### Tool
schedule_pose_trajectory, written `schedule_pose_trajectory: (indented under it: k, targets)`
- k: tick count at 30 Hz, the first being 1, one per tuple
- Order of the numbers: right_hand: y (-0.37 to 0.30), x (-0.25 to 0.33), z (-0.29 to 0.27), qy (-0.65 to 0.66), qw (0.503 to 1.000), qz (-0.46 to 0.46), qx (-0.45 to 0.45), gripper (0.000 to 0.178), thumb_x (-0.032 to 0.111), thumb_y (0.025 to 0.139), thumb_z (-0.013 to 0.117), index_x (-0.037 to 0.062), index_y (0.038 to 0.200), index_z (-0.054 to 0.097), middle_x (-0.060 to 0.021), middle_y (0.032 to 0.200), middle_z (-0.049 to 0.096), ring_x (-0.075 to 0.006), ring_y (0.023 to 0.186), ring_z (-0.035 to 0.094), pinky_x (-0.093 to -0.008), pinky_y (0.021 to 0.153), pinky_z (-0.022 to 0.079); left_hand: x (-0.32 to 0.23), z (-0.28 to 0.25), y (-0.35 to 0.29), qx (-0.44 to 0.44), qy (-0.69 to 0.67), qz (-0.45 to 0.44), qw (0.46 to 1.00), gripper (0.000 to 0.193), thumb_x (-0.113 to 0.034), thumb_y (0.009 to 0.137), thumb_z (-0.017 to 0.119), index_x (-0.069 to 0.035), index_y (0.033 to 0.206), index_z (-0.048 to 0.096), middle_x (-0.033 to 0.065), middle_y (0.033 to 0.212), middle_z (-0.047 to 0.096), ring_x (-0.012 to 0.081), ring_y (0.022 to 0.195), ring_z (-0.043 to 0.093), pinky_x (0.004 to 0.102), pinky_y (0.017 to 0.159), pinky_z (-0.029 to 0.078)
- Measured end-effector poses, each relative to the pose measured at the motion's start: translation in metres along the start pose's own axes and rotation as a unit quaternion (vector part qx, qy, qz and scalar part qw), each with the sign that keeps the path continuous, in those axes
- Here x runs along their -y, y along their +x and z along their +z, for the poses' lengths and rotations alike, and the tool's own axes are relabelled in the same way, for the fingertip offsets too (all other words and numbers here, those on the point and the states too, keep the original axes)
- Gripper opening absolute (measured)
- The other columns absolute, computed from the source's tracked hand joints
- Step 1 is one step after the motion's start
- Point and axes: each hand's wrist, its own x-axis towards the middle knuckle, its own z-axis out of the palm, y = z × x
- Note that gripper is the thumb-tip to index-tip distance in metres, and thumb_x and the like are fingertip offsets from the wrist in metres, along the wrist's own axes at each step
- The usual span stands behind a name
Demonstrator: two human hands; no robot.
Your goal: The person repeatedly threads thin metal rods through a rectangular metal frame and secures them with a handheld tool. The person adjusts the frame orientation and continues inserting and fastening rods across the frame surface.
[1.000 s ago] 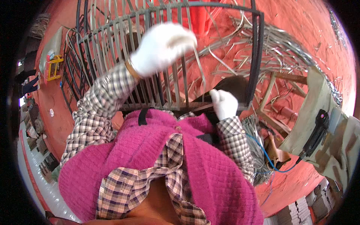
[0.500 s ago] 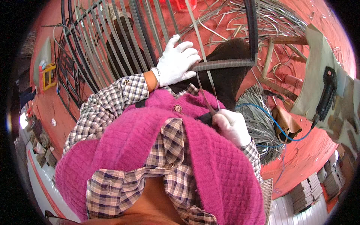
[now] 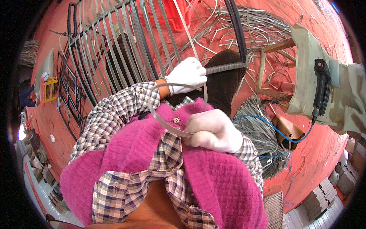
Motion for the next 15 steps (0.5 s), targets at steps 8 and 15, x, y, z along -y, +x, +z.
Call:
schedule_pose_trajectory:
  k: [8, 15]
  targets:
    - [-0.032, -0.032, -0.077, -0.014, 0.794, 0.227, -0.563, 0.047, 0.040, 0.098, 0.048, -0.0024, 0.113, 0.061, -0.0136, 0.107, 0.065, -0.0183, 0.089, 0.064, -0.0279, 0.081, 0.049, -0.017, 0.001, -0.018, -0.049, -0.144, 0.091, 0.984, 0.009, -0.021, 0.074, 0.060, -0.013, 0.079, 0.059, 0.0047, 0.069, 0.056, 0.0256, 0.071, 0.060, 0.0386, 0.063, 0.046]
    - [0.017, -0.155, -0.080, -0.266, 0.961, 0.000, -0.071, 0.033, 0.021, 0.085, 0.060, -0.0028, 0.107, 0.064, -0.0138, 0.093, 0.068, -0.0247, 0.088, 0.067, -0.0361, 0.077, 0.053, -0.032, -0.011, -0.017, -0.028, -0.284, 0.030, 0.958, 0.009, -0.018, 0.077, 0.059, -0.010, 0.080, 0.056, 0.0075, 0.072, 0.054, 0.0287, 0.072, 0.058, 0.0425, 0.066, 0.046]
